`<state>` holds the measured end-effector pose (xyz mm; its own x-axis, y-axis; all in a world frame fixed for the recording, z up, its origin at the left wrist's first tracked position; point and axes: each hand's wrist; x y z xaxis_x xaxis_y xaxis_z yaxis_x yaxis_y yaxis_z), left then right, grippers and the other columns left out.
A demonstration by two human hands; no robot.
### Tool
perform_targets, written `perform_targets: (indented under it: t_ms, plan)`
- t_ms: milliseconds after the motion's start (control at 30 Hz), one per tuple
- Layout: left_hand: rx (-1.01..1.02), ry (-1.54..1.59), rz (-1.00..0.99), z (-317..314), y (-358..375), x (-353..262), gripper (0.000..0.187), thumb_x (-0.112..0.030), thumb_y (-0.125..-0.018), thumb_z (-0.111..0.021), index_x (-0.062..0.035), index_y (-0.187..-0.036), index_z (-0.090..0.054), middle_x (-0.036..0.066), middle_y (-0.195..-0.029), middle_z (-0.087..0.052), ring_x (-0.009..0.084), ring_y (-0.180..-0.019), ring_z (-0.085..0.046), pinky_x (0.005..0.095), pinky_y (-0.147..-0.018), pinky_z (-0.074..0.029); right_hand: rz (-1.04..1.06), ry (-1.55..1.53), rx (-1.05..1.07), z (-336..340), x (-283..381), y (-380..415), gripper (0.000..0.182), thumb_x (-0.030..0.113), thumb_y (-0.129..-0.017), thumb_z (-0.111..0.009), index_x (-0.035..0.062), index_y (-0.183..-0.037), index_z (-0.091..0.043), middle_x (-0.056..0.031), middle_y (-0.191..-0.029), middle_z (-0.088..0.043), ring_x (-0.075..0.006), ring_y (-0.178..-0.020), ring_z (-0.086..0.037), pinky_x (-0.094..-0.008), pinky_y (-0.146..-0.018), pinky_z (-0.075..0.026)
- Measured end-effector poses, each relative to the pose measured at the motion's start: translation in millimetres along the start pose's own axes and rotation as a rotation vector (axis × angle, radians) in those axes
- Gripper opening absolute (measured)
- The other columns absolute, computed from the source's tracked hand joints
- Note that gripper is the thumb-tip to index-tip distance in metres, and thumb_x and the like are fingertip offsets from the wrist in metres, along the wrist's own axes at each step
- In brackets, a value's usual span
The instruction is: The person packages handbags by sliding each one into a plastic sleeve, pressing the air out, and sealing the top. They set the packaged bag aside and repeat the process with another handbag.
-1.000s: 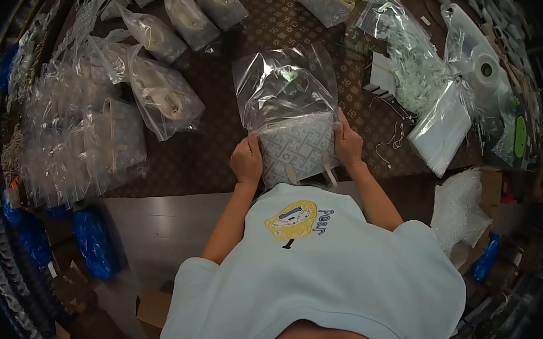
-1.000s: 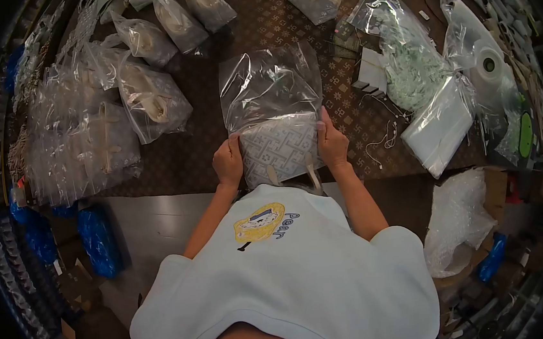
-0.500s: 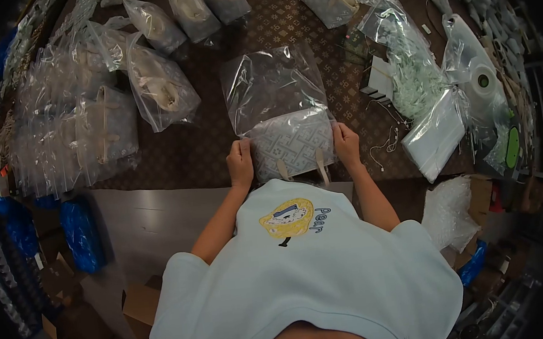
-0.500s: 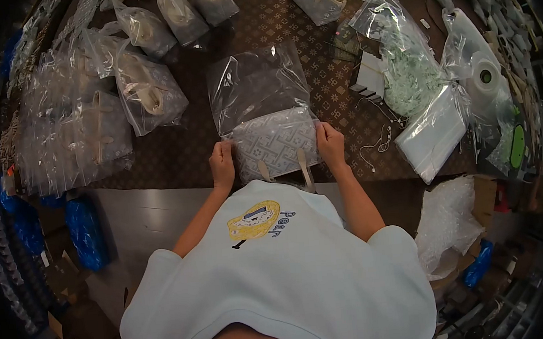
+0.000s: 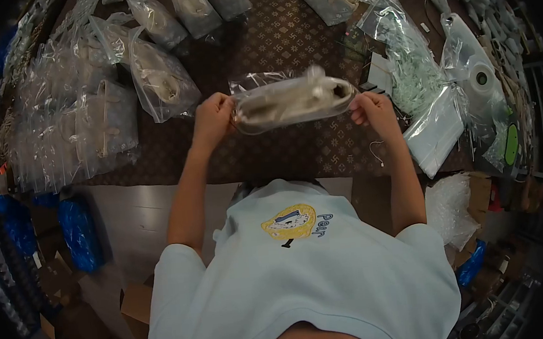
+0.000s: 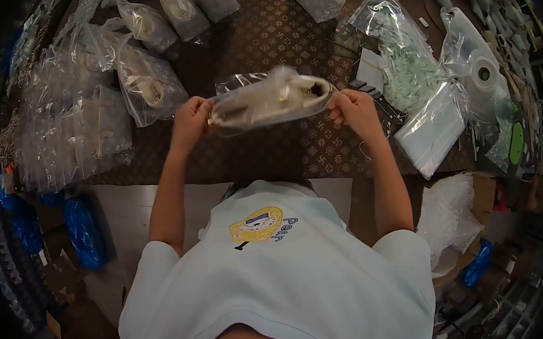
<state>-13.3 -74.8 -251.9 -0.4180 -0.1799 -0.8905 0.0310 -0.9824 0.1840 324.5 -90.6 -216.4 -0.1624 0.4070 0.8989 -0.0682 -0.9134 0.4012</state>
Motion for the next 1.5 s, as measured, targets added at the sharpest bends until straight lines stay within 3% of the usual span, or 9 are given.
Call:
perform_targets:
  t_ms: [400, 500, 567, 633, 767, 1033, 1100, 1167, 1500]
  plan:
    - [-0.214, -0.321, -0.202, 65.2, 24.3, -54.8, 0.018, -0.014, -0.084, -0.055, -0.0073, -0.098, -0.064, 0.007, -0.067, -0.062, 0.0179, -0.057, -0.06, 0.031, -0.054, -0.045, 0.313, 0.203, -0.054, -3.6, 44.2, 24.3, 0.029, 0.017, -0.086, -0.05, 0.0033, -0.061, -0.055, 0.001, -0.051, -0.05, -0.005, -0.042, -0.044, -0.02, -0.041, -0.032]
    - [-0.205, -0.341, -0.186, 67.6, 37.8, -77.3, 0.02, -0.019, -0.082, -0.061, -0.0092, -0.099, -0.064, 0.006, -0.071, -0.063, 0.0203, -0.066, -0.061, 0.0335, -0.063, -0.046, 0.295, 0.5, -0.219, 10.8, 61.2, 34.5, 0.02, 0.019, -0.084, -0.06, 0.0026, -0.072, -0.062, -0.0028, -0.063, -0.059, -0.0095, -0.057, -0.056, -0.0238, -0.05, -0.043]
    - [-0.224, -0.409, -0.186, 67.5, 39.2, -92.5, 0.021, -0.022, -0.081, -0.064, -0.0107, -0.099, -0.064, 0.005, -0.074, -0.064, 0.0213, -0.075, -0.063, 0.0355, -0.074, -0.047, 0.752, 0.55, -0.295, 5.0, 81.9, 51.5, 0.016, 0.021, -0.077, -0.069, 0.0071, -0.085, -0.066, -0.0038, -0.077, -0.065, -0.0174, -0.082, -0.061, -0.0344, -0.081, -0.047]
    - [-0.091, -0.63, -0.854, 66.4, 38.9, -98.8, 0.024, -0.026, -0.076, -0.069, -0.0151, -0.097, -0.065, 0.001, -0.08, -0.066, 0.0229, -0.1, -0.058, 0.0464, -0.101, -0.03, 0.87, 0.7, -0.151, -9.4, 82.6, 48.3, 0.02, 0.021, -0.074, -0.072, 0.0095, -0.089, -0.066, -0.0031, -0.082, -0.065, -0.0202, -0.093, -0.058, -0.0406, -0.094, -0.036]
    - [0.125, -0.701, -0.845, 57.3, 32.8, -87.9, 0.019, -0.023, -0.075, -0.07, -0.0176, -0.093, -0.067, -0.002, -0.086, -0.067, 0.0247, -0.115, -0.049, 0.0556, -0.109, -0.004, 0.938, 1.067, 0.042, -9.1, 63.2, 17.2, 0.02, 0.021, -0.07, -0.073, 0.0141, -0.087, -0.067, -0.0011, -0.081, -0.065, -0.0231, -0.106, -0.054, -0.0525, -0.11, -0.009]
    - [0.063, -0.933, -0.73, 94.8, 30.6, -93.0, 0.002, -0.018, -0.074, -0.069, -0.0162, -0.073, -0.068, -0.002, -0.074, -0.067, 0.0257, -0.112, -0.051, 0.0584, -0.108, -0.006, 0.809, 1.18, 0.134, -1.8, 81.1, 19.6, 0.008, 0.016, -0.071, -0.071, 0.0149, -0.078, -0.067, -0.0014, -0.081, -0.064, -0.0219, -0.101, -0.056, -0.0484, -0.109, -0.02]
    - [0.115, -0.96, -0.666, 99.4, 28.8, -82.3, 0.003, -0.017, -0.074, -0.069, -0.0159, -0.076, -0.068, -0.001, -0.075, -0.067, 0.0261, -0.113, -0.051, 0.0582, -0.108, -0.006, 0.764, 1.162, 0.213, -0.4, 79.0, 19.8, 0.013, 0.013, -0.071, -0.071, 0.0135, -0.084, -0.067, -0.0022, -0.085, -0.065, -0.0229, -0.102, -0.056, -0.0446, -0.108, -0.024]
    - [0.156, -0.989, -0.596, 101.5, 28.9, -79.0, 0.006, -0.016, -0.073, -0.07, -0.0157, -0.078, -0.068, -0.001, -0.077, -0.066, 0.0266, -0.114, -0.05, 0.058, -0.108, -0.006, 0.788, 0.568, 0.2, 4.6, 77.8, 21.2, 0.019, 0.011, -0.072, -0.072, 0.01, -0.09, -0.067, -0.0036, -0.09, -0.065, -0.0218, -0.101, -0.056, -0.036, -0.098, -0.037]
    - [0.171, -0.934, -0.486, 110.4, 40.6, -83.2, 0.018, -0.014, -0.071, -0.071, -0.0136, -0.088, -0.066, 0.001, -0.088, -0.065, 0.0296, -0.121, -0.044, 0.0583, -0.108, -0.004, 0.932, 0.647, 0.065, 7.4, 30.1, -4.7, 0.02, 0.01, -0.073, -0.072, 0.0057, -0.092, -0.066, -0.0052, -0.093, -0.064, -0.0207, -0.095, -0.058, -0.0303, -0.087, -0.042]
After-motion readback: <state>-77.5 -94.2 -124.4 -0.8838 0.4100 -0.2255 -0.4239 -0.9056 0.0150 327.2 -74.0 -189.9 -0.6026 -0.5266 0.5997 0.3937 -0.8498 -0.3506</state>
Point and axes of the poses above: each hand's wrist, its own y-axis away from the middle knuckle, its own z-axis out of the back of the hand, x = y × z
